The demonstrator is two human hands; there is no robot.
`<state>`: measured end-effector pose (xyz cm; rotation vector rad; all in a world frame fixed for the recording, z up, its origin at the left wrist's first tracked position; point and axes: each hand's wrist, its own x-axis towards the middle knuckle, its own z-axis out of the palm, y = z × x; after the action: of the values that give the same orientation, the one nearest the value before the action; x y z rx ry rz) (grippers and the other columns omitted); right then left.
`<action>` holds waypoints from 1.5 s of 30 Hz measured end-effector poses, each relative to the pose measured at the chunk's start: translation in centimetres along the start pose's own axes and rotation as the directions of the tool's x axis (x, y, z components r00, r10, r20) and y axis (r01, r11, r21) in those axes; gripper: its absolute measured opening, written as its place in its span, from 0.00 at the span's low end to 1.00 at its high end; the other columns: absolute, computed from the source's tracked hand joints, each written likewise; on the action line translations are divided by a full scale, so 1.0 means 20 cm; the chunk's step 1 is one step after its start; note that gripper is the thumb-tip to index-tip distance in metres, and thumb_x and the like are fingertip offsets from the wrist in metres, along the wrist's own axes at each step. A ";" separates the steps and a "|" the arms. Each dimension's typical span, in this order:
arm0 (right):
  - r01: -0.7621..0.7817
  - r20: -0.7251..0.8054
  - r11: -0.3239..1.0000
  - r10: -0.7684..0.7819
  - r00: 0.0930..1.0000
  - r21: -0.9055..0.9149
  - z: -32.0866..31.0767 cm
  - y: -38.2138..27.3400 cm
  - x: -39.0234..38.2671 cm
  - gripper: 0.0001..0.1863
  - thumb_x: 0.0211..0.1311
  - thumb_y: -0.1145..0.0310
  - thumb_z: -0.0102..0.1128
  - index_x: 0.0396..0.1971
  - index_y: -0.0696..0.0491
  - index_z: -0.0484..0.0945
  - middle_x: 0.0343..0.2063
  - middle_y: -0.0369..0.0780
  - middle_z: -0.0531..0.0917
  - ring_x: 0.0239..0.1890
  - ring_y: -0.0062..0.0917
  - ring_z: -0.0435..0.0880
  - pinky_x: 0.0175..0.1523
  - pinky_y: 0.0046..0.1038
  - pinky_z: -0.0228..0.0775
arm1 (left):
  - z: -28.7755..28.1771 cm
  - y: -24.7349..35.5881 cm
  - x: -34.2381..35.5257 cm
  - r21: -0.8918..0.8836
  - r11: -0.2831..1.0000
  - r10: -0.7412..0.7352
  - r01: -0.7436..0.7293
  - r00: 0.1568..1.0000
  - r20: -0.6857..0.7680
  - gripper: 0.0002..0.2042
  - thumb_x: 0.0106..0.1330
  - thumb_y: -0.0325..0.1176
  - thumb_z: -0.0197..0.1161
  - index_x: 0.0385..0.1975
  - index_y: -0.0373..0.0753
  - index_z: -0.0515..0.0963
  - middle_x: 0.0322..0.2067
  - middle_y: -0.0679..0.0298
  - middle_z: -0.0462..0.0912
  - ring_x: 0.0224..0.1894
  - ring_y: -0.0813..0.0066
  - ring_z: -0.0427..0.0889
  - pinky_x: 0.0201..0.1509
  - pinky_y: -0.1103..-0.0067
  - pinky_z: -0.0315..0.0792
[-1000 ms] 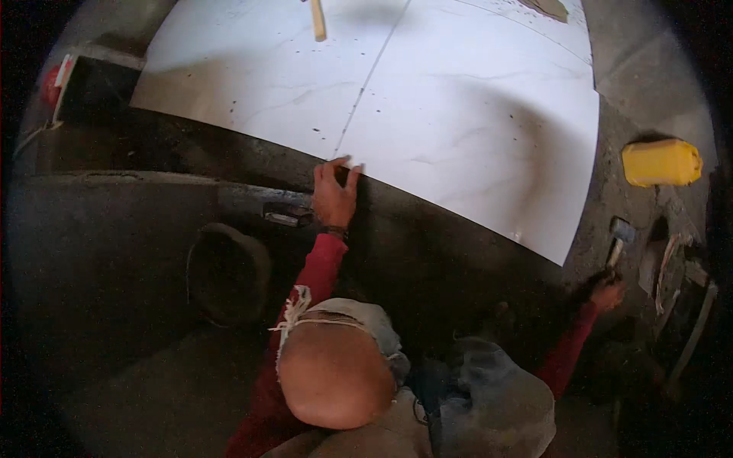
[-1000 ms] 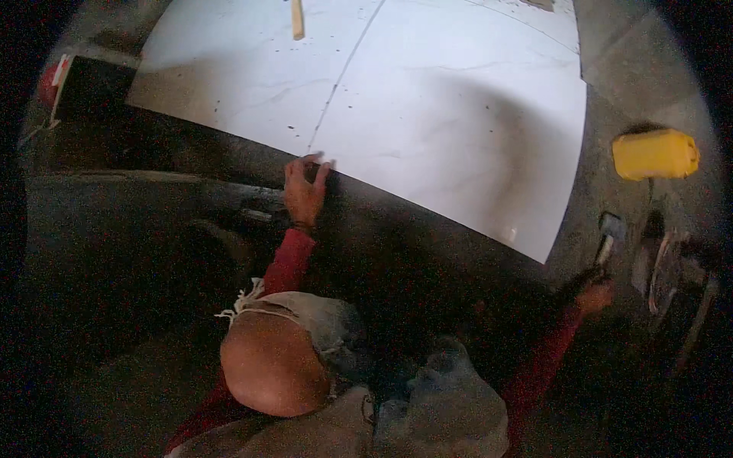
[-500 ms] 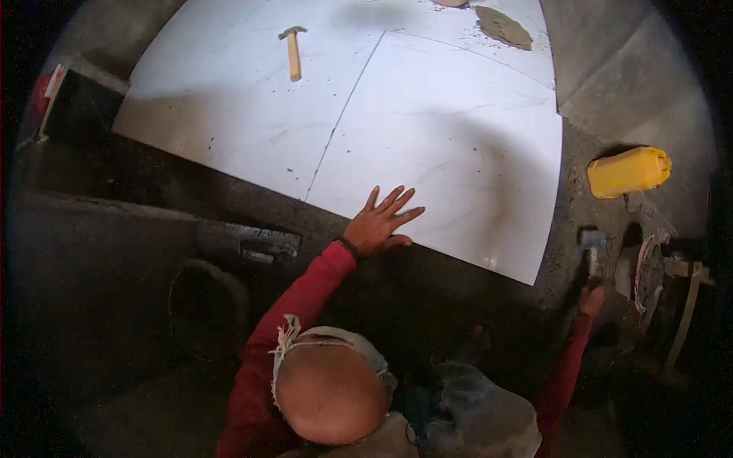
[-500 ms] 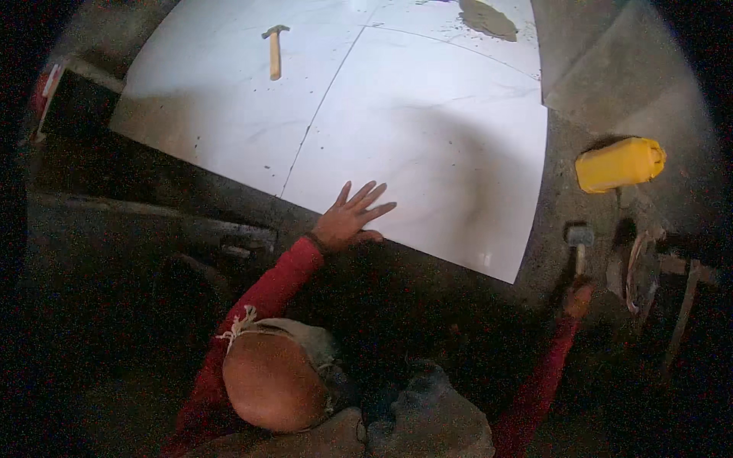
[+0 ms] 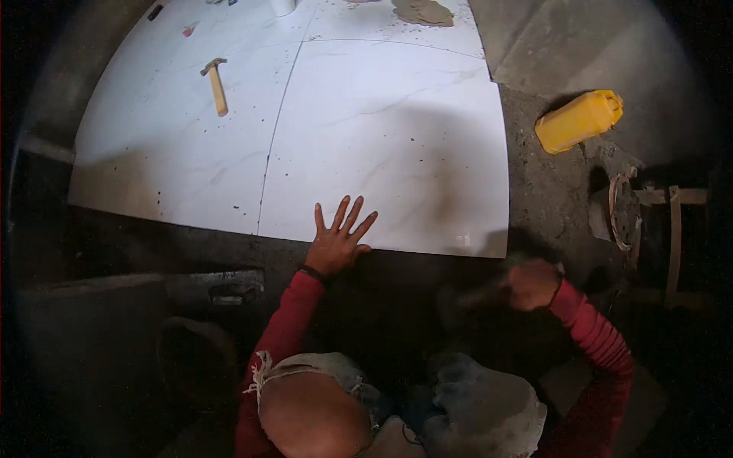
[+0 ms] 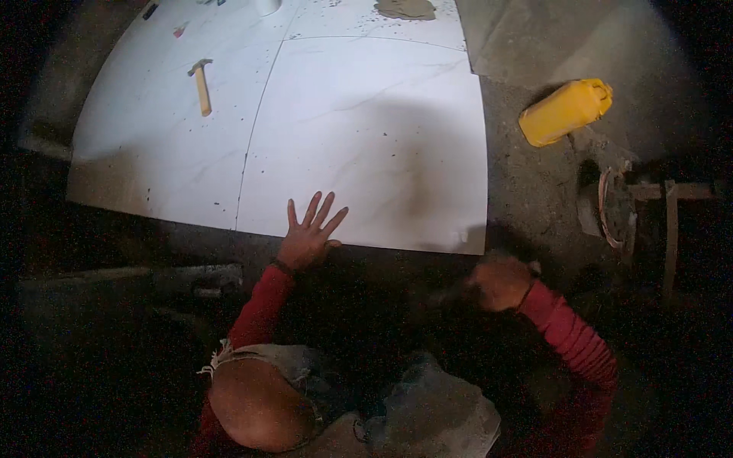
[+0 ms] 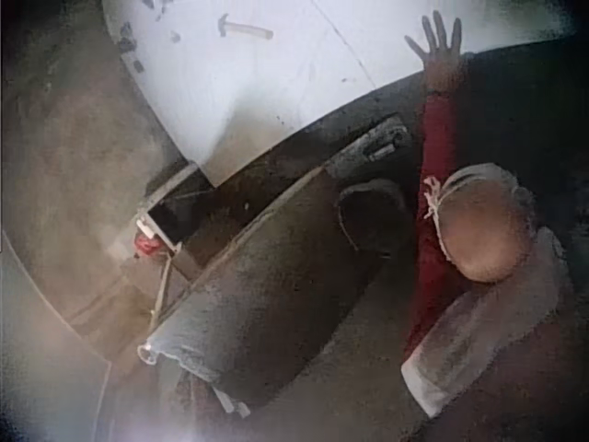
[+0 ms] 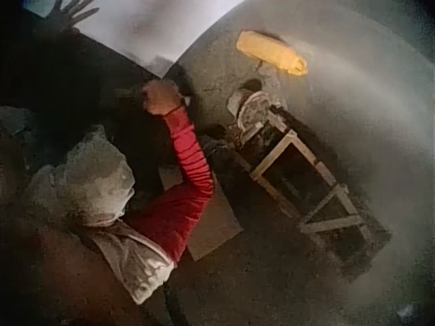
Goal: The person taps a large floor tile into place using a mallet, then spreads mortar on the subfloor with a trowel.
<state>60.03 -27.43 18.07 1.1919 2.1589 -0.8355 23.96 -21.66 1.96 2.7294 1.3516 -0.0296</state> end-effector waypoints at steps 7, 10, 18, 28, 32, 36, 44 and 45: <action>-0.142 -0.171 0.984 0.158 0.972 0.105 0.14 -0.01 -0.09 0.16 0.57 0.54 0.57 0.44 0.41 0.81 0.26 0.43 0.82 0.31 0.39 0.82 0.37 0.39 0.73 | 0.04 0.00 -0.01 0.020 1.000 -0.016 0.018 0.997 -0.081 0.36 0.57 0.56 0.56 0.67 0.59 0.54 0.71 0.63 0.43 0.73 0.60 0.39 0.62 0.35 0.41; -0.151 -0.178 0.969 0.187 0.966 0.193 0.16 0.00 -0.09 0.16 0.55 0.59 0.58 0.44 0.43 0.81 0.27 0.45 0.82 0.31 0.40 0.82 0.37 0.42 0.73 | 0.04 0.00 0.00 0.009 1.000 -0.013 0.014 0.995 -0.097 0.36 0.58 0.55 0.56 0.67 0.58 0.54 0.71 0.63 0.43 0.73 0.60 0.40 0.62 0.36 0.41; -0.016 -0.017 0.996 0.018 1.000 0.093 0.12 0.00 -0.10 0.14 0.53 0.63 0.58 0.40 0.46 0.81 0.26 0.46 0.82 0.31 0.40 0.83 0.35 0.42 0.75 | 0.02 0.02 0.00 0.027 0.999 -0.020 0.022 0.997 -0.076 0.35 0.59 0.54 0.56 0.68 0.57 0.53 0.71 0.62 0.44 0.72 0.60 0.41 0.63 0.36 0.40; -0.096 -0.410 0.866 0.327 0.852 0.492 0.21 -0.09 0.09 0.16 0.63 0.65 0.57 0.47 0.57 0.71 0.34 0.50 0.80 0.37 0.44 0.81 0.41 0.39 0.72 | 0.04 -0.01 -0.02 0.033 0.997 -0.072 0.074 0.995 -0.076 0.41 0.59 0.62 0.52 0.69 0.50 0.48 0.71 0.63 0.43 0.72 0.61 0.40 0.63 0.36 0.42; 0.054 -0.630 0.795 0.435 0.644 0.604 0.42 -0.09 0.28 0.20 0.66 0.62 0.52 0.52 0.59 0.67 0.33 0.52 0.80 0.37 0.46 0.81 0.42 0.40 0.72 | 0.04 -0.01 -0.04 -0.084 0.988 -0.139 0.133 0.988 -0.071 0.41 0.60 0.59 0.52 0.68 0.42 0.49 0.71 0.65 0.44 0.73 0.67 0.40 0.66 0.40 0.36; -0.290 -0.702 0.898 0.440 0.560 0.331 0.65 -0.05 0.44 0.18 0.69 0.58 0.43 0.43 0.59 0.70 0.24 0.52 0.77 0.28 0.49 0.77 0.31 0.43 0.68 | 0.05 -0.01 -0.04 -0.091 0.987 -0.141 0.133 0.985 -0.096 0.41 0.59 0.60 0.53 0.68 0.42 0.51 0.71 0.65 0.45 0.73 0.67 0.41 0.66 0.40 0.37; 0.094 -0.658 0.796 0.420 0.625 0.598 0.72 0.01 0.46 0.19 0.69 0.56 0.45 0.46 0.57 0.70 0.31 0.44 0.78 0.25 0.32 0.79 0.26 0.36 0.68 | 0.10 -0.02 -0.06 -0.103 0.987 -0.140 0.126 0.980 -0.142 0.43 0.56 0.62 0.54 0.68 0.42 0.50 0.70 0.63 0.46 0.72 0.65 0.42 0.66 0.39 0.39; 0.038 -0.658 0.816 0.436 0.614 0.577 0.72 0.00 0.45 0.19 0.69 0.56 0.45 0.47 0.57 0.70 0.30 0.44 0.78 0.25 0.32 0.79 0.26 0.36 0.68 | 0.10 -0.02 -0.06 -0.092 0.987 -0.146 0.132 0.977 -0.155 0.43 0.56 0.61 0.55 0.67 0.42 0.51 0.70 0.63 0.47 0.72 0.67 0.43 0.66 0.40 0.38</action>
<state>57.92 -33.14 2.13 2.4411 2.3742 -0.9754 22.96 -22.58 0.07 2.6146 1.5473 0.2365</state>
